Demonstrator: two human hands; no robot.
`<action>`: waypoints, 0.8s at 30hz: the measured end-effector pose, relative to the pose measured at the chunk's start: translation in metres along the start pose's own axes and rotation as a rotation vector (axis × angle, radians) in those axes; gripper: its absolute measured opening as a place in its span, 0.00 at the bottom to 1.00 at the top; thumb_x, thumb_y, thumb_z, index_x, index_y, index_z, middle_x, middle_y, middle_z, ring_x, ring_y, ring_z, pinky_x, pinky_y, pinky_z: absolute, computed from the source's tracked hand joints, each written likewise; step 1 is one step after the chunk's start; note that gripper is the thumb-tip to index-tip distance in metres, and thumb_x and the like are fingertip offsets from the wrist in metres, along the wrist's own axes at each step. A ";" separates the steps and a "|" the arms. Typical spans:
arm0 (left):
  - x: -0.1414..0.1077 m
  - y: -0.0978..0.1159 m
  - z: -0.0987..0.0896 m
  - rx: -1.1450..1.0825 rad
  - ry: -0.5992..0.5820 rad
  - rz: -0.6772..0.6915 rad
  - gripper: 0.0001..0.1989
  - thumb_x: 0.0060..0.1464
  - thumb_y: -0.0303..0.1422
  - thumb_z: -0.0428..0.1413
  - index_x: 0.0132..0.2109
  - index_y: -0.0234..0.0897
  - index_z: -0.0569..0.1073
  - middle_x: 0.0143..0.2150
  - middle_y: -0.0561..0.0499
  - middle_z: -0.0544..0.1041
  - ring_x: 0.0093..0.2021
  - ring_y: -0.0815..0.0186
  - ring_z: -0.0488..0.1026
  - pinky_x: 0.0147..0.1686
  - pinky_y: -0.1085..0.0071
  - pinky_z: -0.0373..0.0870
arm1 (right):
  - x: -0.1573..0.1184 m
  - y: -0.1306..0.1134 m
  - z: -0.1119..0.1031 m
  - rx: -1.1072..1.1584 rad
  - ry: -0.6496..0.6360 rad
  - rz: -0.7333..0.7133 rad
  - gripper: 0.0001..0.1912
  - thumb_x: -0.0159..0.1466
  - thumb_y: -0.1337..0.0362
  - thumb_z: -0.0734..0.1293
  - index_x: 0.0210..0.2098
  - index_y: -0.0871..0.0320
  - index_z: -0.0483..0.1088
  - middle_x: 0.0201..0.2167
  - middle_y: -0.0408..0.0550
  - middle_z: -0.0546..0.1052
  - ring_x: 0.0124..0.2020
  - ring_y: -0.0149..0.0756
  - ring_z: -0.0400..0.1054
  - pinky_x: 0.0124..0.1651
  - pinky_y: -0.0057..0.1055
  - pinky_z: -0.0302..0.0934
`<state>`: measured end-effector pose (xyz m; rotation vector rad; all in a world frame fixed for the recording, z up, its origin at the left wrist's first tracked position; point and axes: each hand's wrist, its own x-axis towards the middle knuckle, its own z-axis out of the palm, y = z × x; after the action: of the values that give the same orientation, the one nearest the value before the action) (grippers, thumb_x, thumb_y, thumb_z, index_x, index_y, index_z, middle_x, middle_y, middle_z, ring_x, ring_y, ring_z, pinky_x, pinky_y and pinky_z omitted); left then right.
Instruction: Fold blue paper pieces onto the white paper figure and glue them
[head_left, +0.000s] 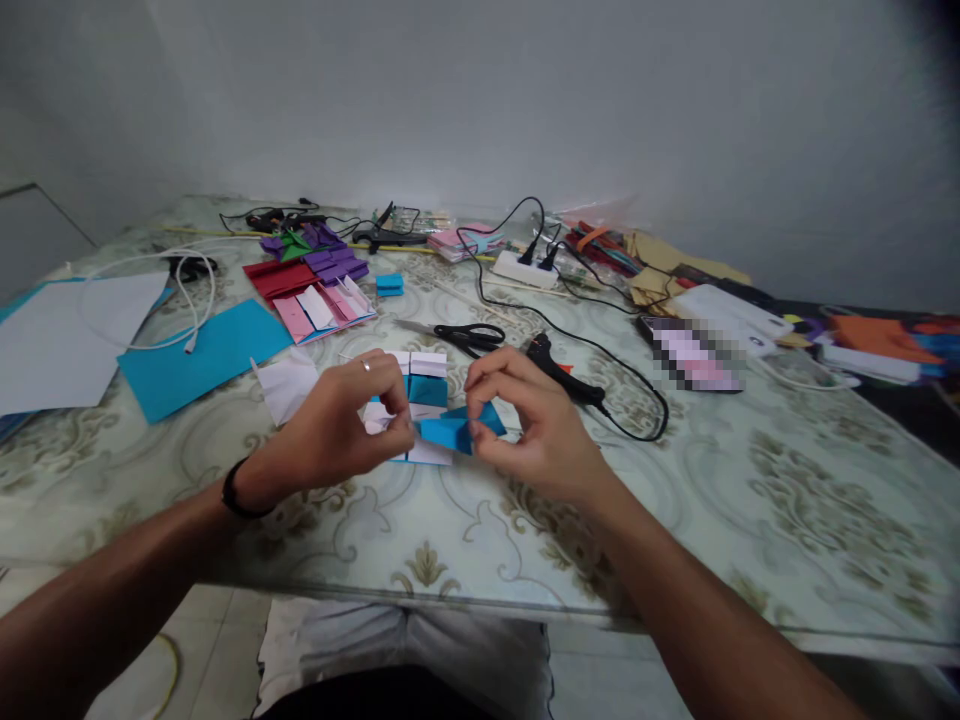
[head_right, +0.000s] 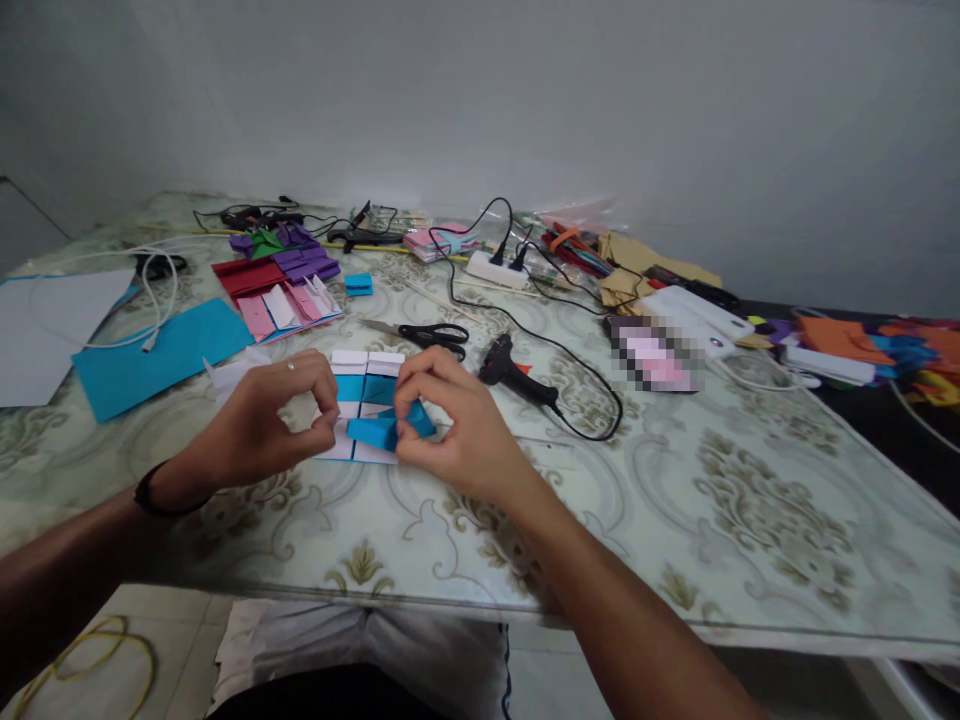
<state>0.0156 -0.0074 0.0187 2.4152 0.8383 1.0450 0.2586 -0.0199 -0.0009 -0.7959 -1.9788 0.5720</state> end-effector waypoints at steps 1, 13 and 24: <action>0.000 -0.001 -0.002 -0.006 0.020 -0.021 0.10 0.54 0.19 0.57 0.32 0.37 0.68 0.31 0.54 0.74 0.33 0.67 0.69 0.36 0.68 0.65 | 0.000 0.002 -0.001 0.012 0.023 0.020 0.10 0.58 0.76 0.69 0.32 0.54 0.70 0.43 0.47 0.72 0.45 0.41 0.68 0.51 0.39 0.63; -0.011 0.004 0.017 0.228 -0.095 0.242 0.23 0.60 0.33 0.67 0.59 0.41 0.70 0.61 0.37 0.66 0.64 0.48 0.67 0.61 0.50 0.73 | -0.001 0.007 0.014 0.382 -0.028 0.283 0.04 0.62 0.70 0.66 0.34 0.55 0.68 0.37 0.45 0.71 0.40 0.37 0.66 0.45 0.36 0.61; -0.009 0.003 0.023 0.083 -0.041 0.108 0.13 0.62 0.25 0.62 0.51 0.39 0.72 0.52 0.42 0.74 0.55 0.56 0.75 0.54 0.57 0.76 | 0.000 0.006 0.018 0.429 -0.001 0.365 0.05 0.65 0.62 0.70 0.36 0.55 0.70 0.37 0.44 0.71 0.39 0.35 0.67 0.43 0.33 0.62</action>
<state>0.0293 -0.0179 0.0009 2.5671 0.7590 1.0146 0.2445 -0.0176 -0.0135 -0.8813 -1.6311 1.1651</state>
